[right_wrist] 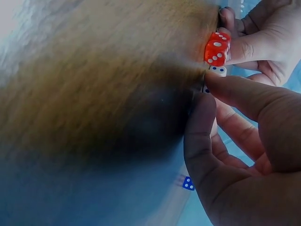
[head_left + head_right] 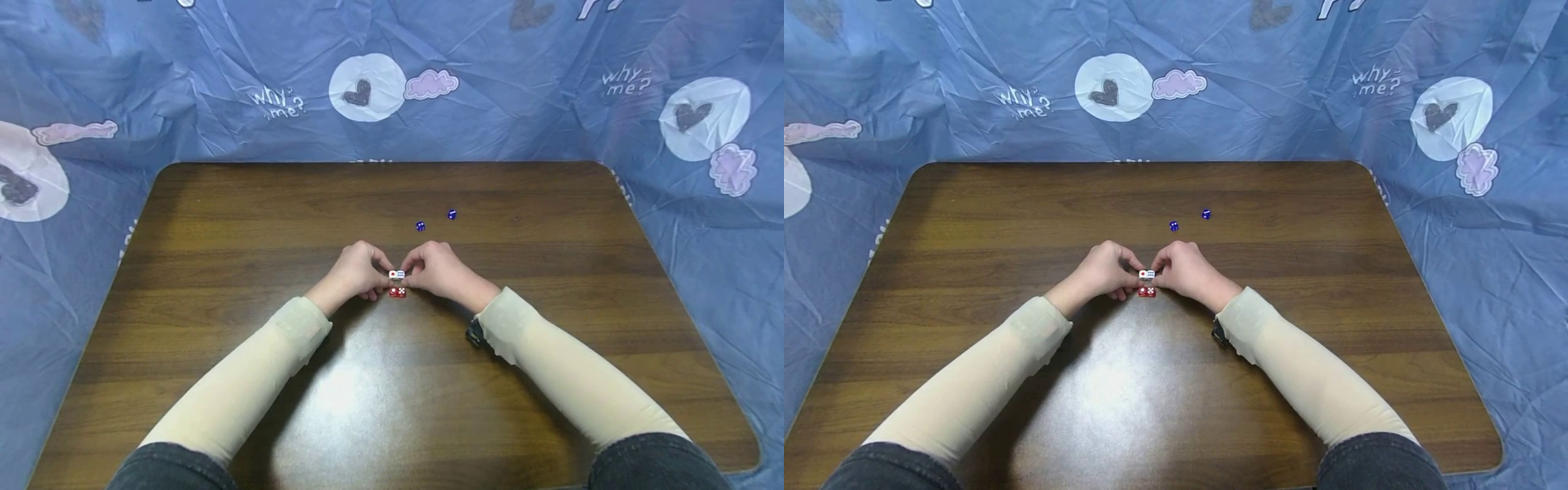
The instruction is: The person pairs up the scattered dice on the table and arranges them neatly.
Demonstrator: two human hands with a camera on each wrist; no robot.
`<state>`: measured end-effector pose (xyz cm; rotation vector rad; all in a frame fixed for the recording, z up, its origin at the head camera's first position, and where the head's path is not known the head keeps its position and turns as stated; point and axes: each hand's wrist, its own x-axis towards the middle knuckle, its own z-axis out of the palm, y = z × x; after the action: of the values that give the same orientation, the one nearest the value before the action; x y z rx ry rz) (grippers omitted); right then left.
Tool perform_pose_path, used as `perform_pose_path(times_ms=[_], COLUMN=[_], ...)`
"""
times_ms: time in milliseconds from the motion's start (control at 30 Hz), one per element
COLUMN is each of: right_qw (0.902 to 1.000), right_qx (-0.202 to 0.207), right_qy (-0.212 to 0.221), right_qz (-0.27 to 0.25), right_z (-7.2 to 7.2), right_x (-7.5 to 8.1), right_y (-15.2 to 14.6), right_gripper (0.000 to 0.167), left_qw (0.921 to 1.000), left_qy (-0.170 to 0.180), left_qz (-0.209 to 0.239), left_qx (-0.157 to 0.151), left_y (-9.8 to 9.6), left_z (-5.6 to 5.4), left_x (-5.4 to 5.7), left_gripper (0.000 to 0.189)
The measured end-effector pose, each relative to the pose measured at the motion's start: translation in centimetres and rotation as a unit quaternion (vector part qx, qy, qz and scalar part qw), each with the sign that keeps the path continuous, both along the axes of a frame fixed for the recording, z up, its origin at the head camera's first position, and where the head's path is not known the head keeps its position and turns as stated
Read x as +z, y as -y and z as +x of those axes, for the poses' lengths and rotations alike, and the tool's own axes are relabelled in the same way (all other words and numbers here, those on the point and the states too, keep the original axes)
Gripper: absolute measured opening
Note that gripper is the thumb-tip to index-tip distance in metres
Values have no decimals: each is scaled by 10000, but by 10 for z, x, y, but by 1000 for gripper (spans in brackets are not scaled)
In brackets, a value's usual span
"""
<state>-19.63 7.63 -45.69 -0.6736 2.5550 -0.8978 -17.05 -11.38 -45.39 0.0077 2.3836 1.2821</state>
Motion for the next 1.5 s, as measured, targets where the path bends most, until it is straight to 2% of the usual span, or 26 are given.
perform_pose_path(times_ms=[500, 633, 833, 1100, 1367, 1500], right_qw=[9999, 9999, 9998, 9999, 9999, 10000], right_qx=[-105, -118, -147, -142, -122, -59], right_qy=[77, 86, 140, 44, 78, -46], right_qz=[30, 57, 4, -2, 29, -2], right_z=[1, 1, 2, 2, 1, 1], right_x=[1, 1, 3, 2, 0, -1], right_y=[-2, -2, -2, -2, -3, -2], right_gripper=[13, 14, 15, 15, 15, 16], left_qw=[9981, 9983, 9997, 9997, 9988, 9983], left_qy=[487, 459, 92, -60, 3, -31], left_qz=[354, 332, 208, 221, 388, 367], left_qx=[-102, -109, -90, 60, 298, 443], left_y=[10, 15, 17, 4, -13, -22], left_z=[-6, -11, -21, -38, -60, -70], left_x=[6, 10, 18, 26, 18, 13], left_gripper=[25, 30, 31, 32, 35, 33])
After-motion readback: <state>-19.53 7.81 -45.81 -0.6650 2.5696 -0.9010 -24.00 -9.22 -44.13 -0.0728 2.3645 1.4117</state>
